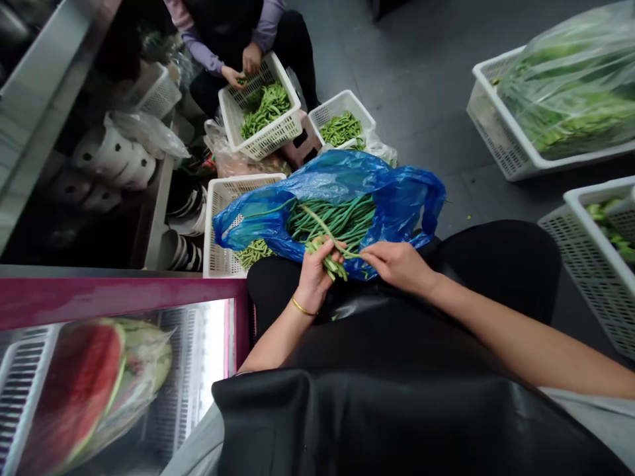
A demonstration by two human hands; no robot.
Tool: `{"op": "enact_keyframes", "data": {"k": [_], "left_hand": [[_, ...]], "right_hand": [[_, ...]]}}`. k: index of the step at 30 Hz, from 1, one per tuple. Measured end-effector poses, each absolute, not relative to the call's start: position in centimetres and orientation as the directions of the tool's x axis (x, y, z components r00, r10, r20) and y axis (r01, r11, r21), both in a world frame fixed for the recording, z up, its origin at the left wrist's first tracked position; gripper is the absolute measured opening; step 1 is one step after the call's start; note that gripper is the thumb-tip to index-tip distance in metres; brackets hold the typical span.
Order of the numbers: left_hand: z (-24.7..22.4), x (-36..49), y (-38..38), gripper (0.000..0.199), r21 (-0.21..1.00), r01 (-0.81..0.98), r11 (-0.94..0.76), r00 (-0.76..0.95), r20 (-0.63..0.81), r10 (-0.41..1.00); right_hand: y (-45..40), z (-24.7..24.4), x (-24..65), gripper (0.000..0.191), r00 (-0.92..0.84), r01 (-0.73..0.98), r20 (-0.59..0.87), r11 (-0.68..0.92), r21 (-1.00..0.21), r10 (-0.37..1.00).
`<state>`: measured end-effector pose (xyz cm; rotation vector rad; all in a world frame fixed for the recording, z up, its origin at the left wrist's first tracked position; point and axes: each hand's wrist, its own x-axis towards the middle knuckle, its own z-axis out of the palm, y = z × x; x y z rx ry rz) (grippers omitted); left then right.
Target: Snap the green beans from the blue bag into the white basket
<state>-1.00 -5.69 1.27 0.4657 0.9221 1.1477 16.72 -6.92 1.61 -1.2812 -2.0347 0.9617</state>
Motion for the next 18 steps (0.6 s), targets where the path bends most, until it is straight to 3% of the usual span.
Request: {"op": "enact_keyframes", "data": {"k": [3, 6, 7, 9, 11, 12, 14, 16, 18], "left_hand": [[1.2, -0.4, -7.1, 0.025, 0.773, -0.462, 0.434, 0.148, -0.415, 0.898], [1.1, 0.2, -8.1, 0.024, 0.769, -0.424, 0.479, 0.191, -0.440, 0.877], [1.1, 0.3, -8.2, 0.024, 0.760, -0.445, 0.475, 0.185, -0.440, 0.878], [1.4, 0.2, -8.0, 0.024, 0.721, -0.536, 0.439, 0.141, -0.436, 0.889], [1.8, -0.2, -7.5, 0.025, 0.675, -0.624, 0.393, 0.088, -0.439, 0.894], [1.9, -0.5, -7.4, 0.026, 0.660, -0.644, 0.386, 0.078, -0.444, 0.892], [2.0, -1.0, -7.2, 0.025, 0.649, -0.639, 0.412, 0.107, -0.456, 0.884], [2.0, -1.4, -7.2, 0.025, 0.653, -0.588, 0.478, 0.181, -0.469, 0.864], [2.0, -1.4, -7.4, 0.023, 0.670, -0.511, 0.539, 0.260, -0.478, 0.839]], "right_hand": [[-7.6, 0.7, 16.8, 0.030, -0.720, 0.575, 0.122, 0.685, -0.447, 0.683], [-6.7, 1.8, 17.4, 0.022, -0.862, 0.463, 0.016, 0.801, -0.381, 0.506], [-6.2, 2.5, 17.7, 0.022, -0.850, 0.474, 0.015, 0.777, -0.413, 0.527], [-5.3, 3.9, 18.6, 0.029, -0.696, 0.587, 0.069, 0.623, -0.517, 0.714], [-4.9, 4.5, 19.6, 0.039, -0.380, 0.675, 0.082, 0.337, -0.657, 0.921], [-4.8, 4.4, 20.1, 0.042, -0.274, 0.671, 0.014, 0.201, -0.714, 0.962], [-5.0, 3.4, 20.9, 0.044, -0.324, 0.662, -0.234, 0.044, -0.748, 0.917], [-5.2, 2.1, 21.3, 0.039, -0.482, 0.685, -0.447, 0.005, -0.729, 0.754], [-4.9, 1.6, 21.1, 0.048, -0.515, 0.641, -0.480, -0.052, -0.766, 0.711]]}}
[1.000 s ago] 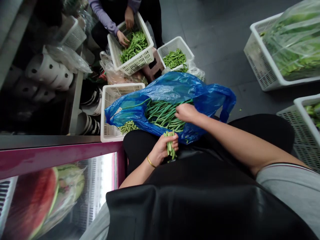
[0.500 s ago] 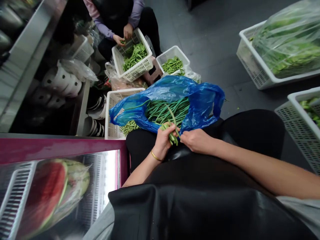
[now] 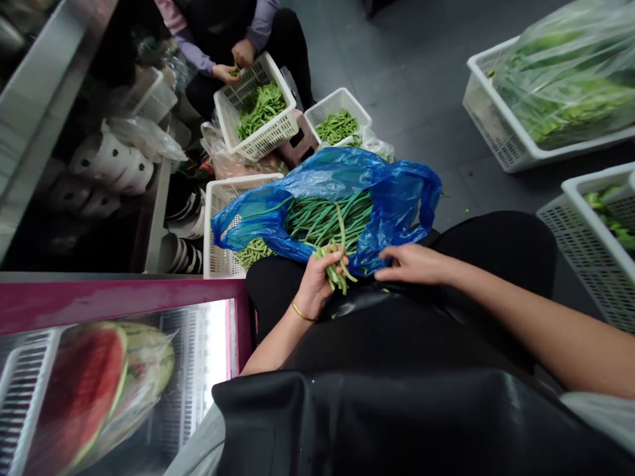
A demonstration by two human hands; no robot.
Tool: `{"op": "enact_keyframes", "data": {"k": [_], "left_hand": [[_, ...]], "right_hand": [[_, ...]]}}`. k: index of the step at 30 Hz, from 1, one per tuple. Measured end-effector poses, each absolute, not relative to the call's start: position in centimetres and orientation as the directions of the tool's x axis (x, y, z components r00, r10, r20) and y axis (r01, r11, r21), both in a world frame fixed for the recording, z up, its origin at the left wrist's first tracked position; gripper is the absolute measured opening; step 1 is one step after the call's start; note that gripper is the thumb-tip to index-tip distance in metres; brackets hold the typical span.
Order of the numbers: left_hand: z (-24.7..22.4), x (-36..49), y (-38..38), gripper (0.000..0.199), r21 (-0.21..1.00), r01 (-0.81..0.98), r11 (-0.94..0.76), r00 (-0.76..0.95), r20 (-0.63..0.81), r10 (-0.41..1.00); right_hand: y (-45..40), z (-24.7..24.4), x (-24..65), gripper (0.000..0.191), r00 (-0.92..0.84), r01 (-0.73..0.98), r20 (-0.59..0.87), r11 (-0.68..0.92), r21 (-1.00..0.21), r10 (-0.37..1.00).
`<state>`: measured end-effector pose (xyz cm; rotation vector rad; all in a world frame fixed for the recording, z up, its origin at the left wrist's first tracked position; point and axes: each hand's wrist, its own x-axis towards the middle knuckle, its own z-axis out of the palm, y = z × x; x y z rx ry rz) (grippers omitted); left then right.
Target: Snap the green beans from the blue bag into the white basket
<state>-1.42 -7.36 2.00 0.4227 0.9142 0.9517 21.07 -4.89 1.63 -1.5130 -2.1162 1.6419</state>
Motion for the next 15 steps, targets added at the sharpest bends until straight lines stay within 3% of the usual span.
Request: {"op": "enact_keyframes", "data": {"k": [3, 6, 8, 10, 13, 15], "left_hand": [[1.8, -0.9, -7.5, 0.018, 0.728, -0.390, 0.564, 0.296, -0.481, 0.825], [1.3, -0.5, -7.1, 0.014, 0.779, -0.356, 0.516, 0.159, -0.494, 0.855], [0.6, -0.5, -6.8, 0.014, 0.753, -0.396, 0.526, 0.060, -0.550, 0.833], [0.1, -1.0, -6.6, 0.015, 0.680, -0.442, 0.585, 0.078, -0.620, 0.781], [-0.2, -2.0, -6.7, 0.022, 0.603, -0.398, 0.692, 0.288, -0.634, 0.718], [0.0, -2.6, -6.9, 0.027, 0.604, -0.349, 0.717, 0.402, -0.595, 0.697]], "right_hand": [[-4.1, 3.0, 19.3, 0.051, -0.441, 0.436, -0.245, -0.032, -0.899, 0.864], [-4.7, 5.0, 16.3, 0.032, -0.496, 0.384, 0.147, 0.369, -0.846, 0.856], [-5.6, 5.4, 14.7, 0.025, -0.618, 0.346, 0.260, 0.554, -0.757, 0.742], [-6.3, 4.9, 13.9, 0.021, -0.659, 0.325, 0.163, 0.474, -0.819, 0.735], [-6.2, 3.3, 14.3, 0.020, -0.571, 0.344, -0.110, 0.115, -0.932, 0.814], [-5.8, 2.3, 15.1, 0.024, -0.529, 0.385, -0.101, 0.132, -0.913, 0.842]]}}
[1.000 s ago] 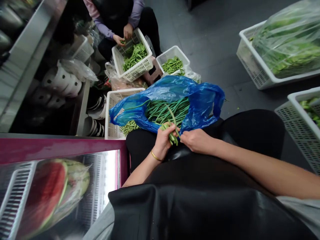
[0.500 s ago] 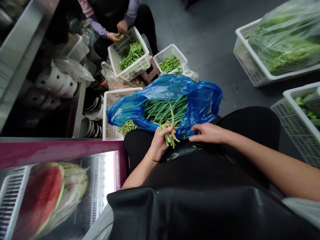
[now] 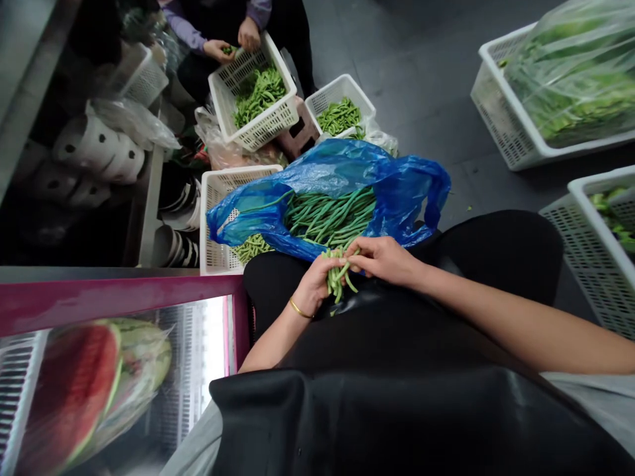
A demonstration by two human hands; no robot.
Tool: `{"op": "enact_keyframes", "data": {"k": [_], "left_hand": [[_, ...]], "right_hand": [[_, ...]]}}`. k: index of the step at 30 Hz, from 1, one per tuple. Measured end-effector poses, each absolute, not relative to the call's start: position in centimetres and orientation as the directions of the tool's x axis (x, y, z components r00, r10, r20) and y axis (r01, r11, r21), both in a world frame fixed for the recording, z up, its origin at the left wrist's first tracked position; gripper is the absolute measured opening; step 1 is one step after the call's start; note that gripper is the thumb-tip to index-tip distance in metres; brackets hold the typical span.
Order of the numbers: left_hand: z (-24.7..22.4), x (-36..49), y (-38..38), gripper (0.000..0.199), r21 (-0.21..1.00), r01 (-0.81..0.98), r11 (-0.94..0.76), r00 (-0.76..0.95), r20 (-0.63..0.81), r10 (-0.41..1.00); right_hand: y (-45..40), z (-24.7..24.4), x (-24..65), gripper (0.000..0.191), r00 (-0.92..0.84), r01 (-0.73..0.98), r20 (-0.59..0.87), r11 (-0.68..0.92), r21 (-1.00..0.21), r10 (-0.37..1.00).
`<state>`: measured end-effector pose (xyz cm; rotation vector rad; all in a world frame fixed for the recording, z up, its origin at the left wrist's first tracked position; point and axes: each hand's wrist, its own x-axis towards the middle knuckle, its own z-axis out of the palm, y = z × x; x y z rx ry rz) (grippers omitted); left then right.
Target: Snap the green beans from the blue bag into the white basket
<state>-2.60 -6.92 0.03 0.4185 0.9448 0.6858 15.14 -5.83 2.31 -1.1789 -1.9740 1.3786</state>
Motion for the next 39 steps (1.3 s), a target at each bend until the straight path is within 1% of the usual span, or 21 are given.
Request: {"op": "enact_keyframes", "data": {"k": [1, 3, 5, 6, 8, 9, 11, 13, 15, 16, 17, 18, 20, 21, 23, 24, 26, 31, 34, 37, 39], "left_hand": [[0.2, -2.8, -7.0, 0.030, 0.613, -0.334, 0.716, 0.436, -0.573, 0.694], [0.6, -3.1, -7.1, 0.035, 0.646, -0.294, 0.704, 0.476, -0.540, 0.694], [0.8, -3.3, -7.1, 0.038, 0.691, -0.217, 0.690, 0.505, -0.525, 0.685], [0.9, -3.2, -7.1, 0.039, 0.709, -0.180, 0.682, 0.516, -0.522, 0.679], [0.9, -3.0, -7.2, 0.040, 0.724, -0.147, 0.674, 0.534, -0.515, 0.671], [1.0, -2.7, -7.3, 0.041, 0.724, -0.156, 0.672, 0.537, -0.509, 0.673], [1.2, -2.1, -7.5, 0.040, 0.721, -0.181, 0.669, 0.536, -0.498, 0.682], [1.4, -1.6, -7.7, 0.037, 0.718, -0.184, 0.672, 0.540, -0.497, 0.679], [1.3, -1.7, -7.7, 0.033, 0.698, -0.212, 0.684, 0.539, -0.500, 0.678], [1.2, -1.9, -7.6, 0.031, 0.676, -0.257, 0.691, 0.529, -0.500, 0.686], [1.0, -2.4, -7.4, 0.029, 0.647, -0.324, 0.690, 0.505, -0.498, 0.704], [0.8, -2.9, -7.3, 0.028, 0.613, -0.400, 0.681, 0.475, -0.497, 0.726], [0.2, -4.0, -7.1, 0.027, 0.547, -0.527, 0.650, 0.419, -0.498, 0.759], [0.0, -4.3, -7.2, 0.027, 0.520, -0.564, 0.641, 0.406, -0.502, 0.764], [-0.5, -4.5, -7.5, 0.028, 0.490, -0.578, 0.653, 0.414, -0.513, 0.752], [-0.7, -4.4, -7.8, 0.029, 0.486, -0.557, 0.674, 0.432, -0.523, 0.735], [-1.1, -3.9, -8.4, 0.030, 0.493, -0.485, 0.722, 0.470, -0.550, 0.691], [-1.5, -3.6, -9.4, 0.035, 0.465, -0.384, 0.798, 0.540, -0.587, 0.602], [-1.1, -3.9, -8.9, 0.035, 0.471, -0.420, 0.776, 0.525, -0.571, 0.631], [-0.5, -3.8, -8.0, 0.034, 0.470, -0.468, 0.748, 0.510, -0.548, 0.663], [-0.1, -3.5, -7.6, 0.033, 0.474, -0.496, 0.727, 0.496, -0.532, 0.686]], "right_hand": [[-5.7, 1.9, 15.6, 0.027, -0.523, 0.435, -0.032, 0.235, -0.869, 0.852], [-5.7, 1.2, 16.7, 0.034, -0.570, 0.549, 0.107, 0.474, -0.689, 0.815], [-5.8, 0.8, 17.7, 0.041, -0.673, 0.595, 0.119, 0.630, -0.500, 0.730], [-5.8, 0.8, 18.0, 0.044, -0.712, 0.594, 0.085, 0.663, -0.456, 0.697], [-5.8, 1.0, 18.0, 0.048, -0.732, 0.578, 0.033, 0.646, -0.499, 0.680], [-5.8, 1.4, 17.7, 0.049, -0.708, 0.568, 0.016, 0.583, -0.581, 0.706], [-5.6, 2.3, 16.6, 0.049, -0.576, 0.493, -0.028, 0.319, -0.809, 0.817], [-5.3, 3.3, 15.7, 0.049, -0.382, 0.266, -0.125, -0.021, -0.964, 0.916], [-4.7, 3.7, 16.0, 0.051, -0.327, 0.058, -0.247, -0.242, -0.969, 0.912], [-4.3, 3.6, 16.6, 0.052, -0.418, 0.059, -0.293, -0.296, -0.953, 0.860], [-3.9, 3.4, 17.5, 0.051, -0.558, 0.156, -0.337, -0.303, -0.940, 0.758], [-3.3, 3.1, 18.5, 0.048, -0.673, 0.321, -0.396, -0.234, -0.917, 0.625], [-2.1, 2.2, 19.8, 0.037, -0.709, 0.634, -0.523, 0.102, -0.766, 0.473], [-1.6, 1.8, 19.9, 0.032, -0.670, 0.722, -0.540, 0.276, -0.635, 0.509], [-0.5, 0.8, 18.3, 0.029, -0.597, 0.800, -0.417, 0.467, -0.377, 0.686], [0.0, 0.3, 16.8, 0.031, -0.590, 0.806, -0.334, 0.509, -0.302, 0.735], [0.8, -1.0, 13.2, 0.032, -0.614, 0.788, -0.250, 0.563, -0.249, 0.749], [3.1, -3.0, 8.1, 0.031, -0.636, 0.772, -0.285, 0.578, -0.265, 0.717], [4.6, -1.9, 10.1, 0.028, -0.550, 0.819, -0.189, 0.482, -0.311, 0.813], [5.2, 0.4, 13.9, 0.023, -0.339, 0.754, -0.020, 0.258, -0.604, 0.941], [4.7, 1.7, 16.4, 0.023, -0.227, 0.602, -0.030, 0.116, -0.790, 0.973]]}}
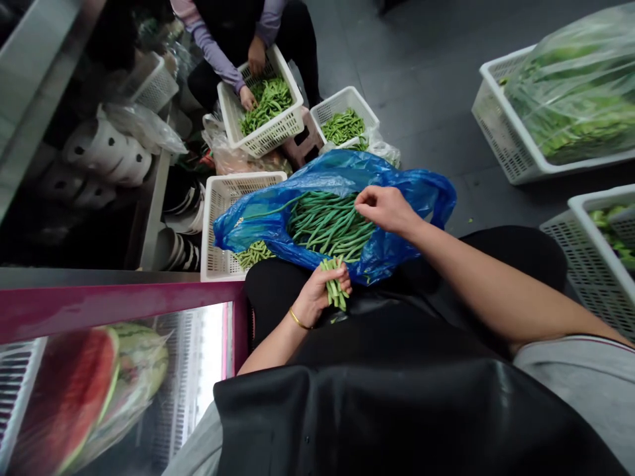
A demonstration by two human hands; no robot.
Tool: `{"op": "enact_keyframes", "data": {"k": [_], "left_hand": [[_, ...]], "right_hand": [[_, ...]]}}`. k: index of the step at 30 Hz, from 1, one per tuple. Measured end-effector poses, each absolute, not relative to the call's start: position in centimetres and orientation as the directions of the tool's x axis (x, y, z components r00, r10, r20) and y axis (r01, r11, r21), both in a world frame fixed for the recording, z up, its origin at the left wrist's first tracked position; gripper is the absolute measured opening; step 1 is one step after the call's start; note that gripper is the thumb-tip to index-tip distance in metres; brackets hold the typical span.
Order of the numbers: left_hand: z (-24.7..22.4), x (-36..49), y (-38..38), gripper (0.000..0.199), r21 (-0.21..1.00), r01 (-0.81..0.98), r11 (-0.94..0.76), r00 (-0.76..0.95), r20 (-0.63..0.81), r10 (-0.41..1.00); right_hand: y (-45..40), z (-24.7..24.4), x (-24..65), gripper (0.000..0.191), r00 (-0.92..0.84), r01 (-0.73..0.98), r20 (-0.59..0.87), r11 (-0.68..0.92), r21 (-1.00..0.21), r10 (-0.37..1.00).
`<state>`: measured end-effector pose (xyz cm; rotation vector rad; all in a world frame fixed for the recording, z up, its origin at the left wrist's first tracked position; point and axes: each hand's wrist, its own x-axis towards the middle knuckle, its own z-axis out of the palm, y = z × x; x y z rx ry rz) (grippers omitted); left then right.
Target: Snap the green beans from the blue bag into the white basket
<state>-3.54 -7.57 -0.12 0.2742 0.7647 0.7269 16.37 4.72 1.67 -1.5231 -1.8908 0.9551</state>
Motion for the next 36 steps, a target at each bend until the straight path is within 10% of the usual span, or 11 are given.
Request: {"op": "enact_keyframes", "data": {"k": [4, 9, 13, 19, 30, 36], "left_hand": [[0.3, -3.7, -7.5, 0.033, 0.505, -0.574, 0.644, 0.404, -0.510, 0.759], [0.8, -5.6, -7.6, 0.031, 0.558, -0.599, 0.574, 0.283, -0.523, 0.804], [1.4, -6.5, -7.1, 0.034, 0.574, -0.597, 0.560, 0.301, -0.487, 0.820], [1.3, -5.5, -6.0, 0.035, 0.626, -0.460, 0.629, 0.336, -0.533, 0.776], [0.8, -4.8, -6.4, 0.032, 0.578, -0.487, 0.654, 0.360, -0.550, 0.754], [-0.4, -2.3, -5.9, 0.036, 0.531, -0.570, 0.627, 0.388, -0.499, 0.775]], "right_hand": [[1.4, 3.1, 20.3, 0.028, -0.381, 0.391, -0.319, -0.161, -0.906, 0.868], [-2.6, 4.8, 23.9, 0.038, -0.796, 0.452, -0.551, -0.359, -0.817, 0.252], [-2.4, 5.2, 26.6, 0.037, -0.689, 0.573, -0.600, -0.201, -0.794, 0.406], [-0.5, 2.7, 20.9, 0.020, -0.442, 0.897, -0.300, 0.417, -0.146, 0.845], [3.4, 0.7, 11.0, 0.026, -0.472, 0.848, -0.231, 0.367, -0.382, 0.851], [-3.8, 5.7, 15.1, 0.024, -0.386, 0.245, -0.090, 0.008, -0.970, 0.918]]}}
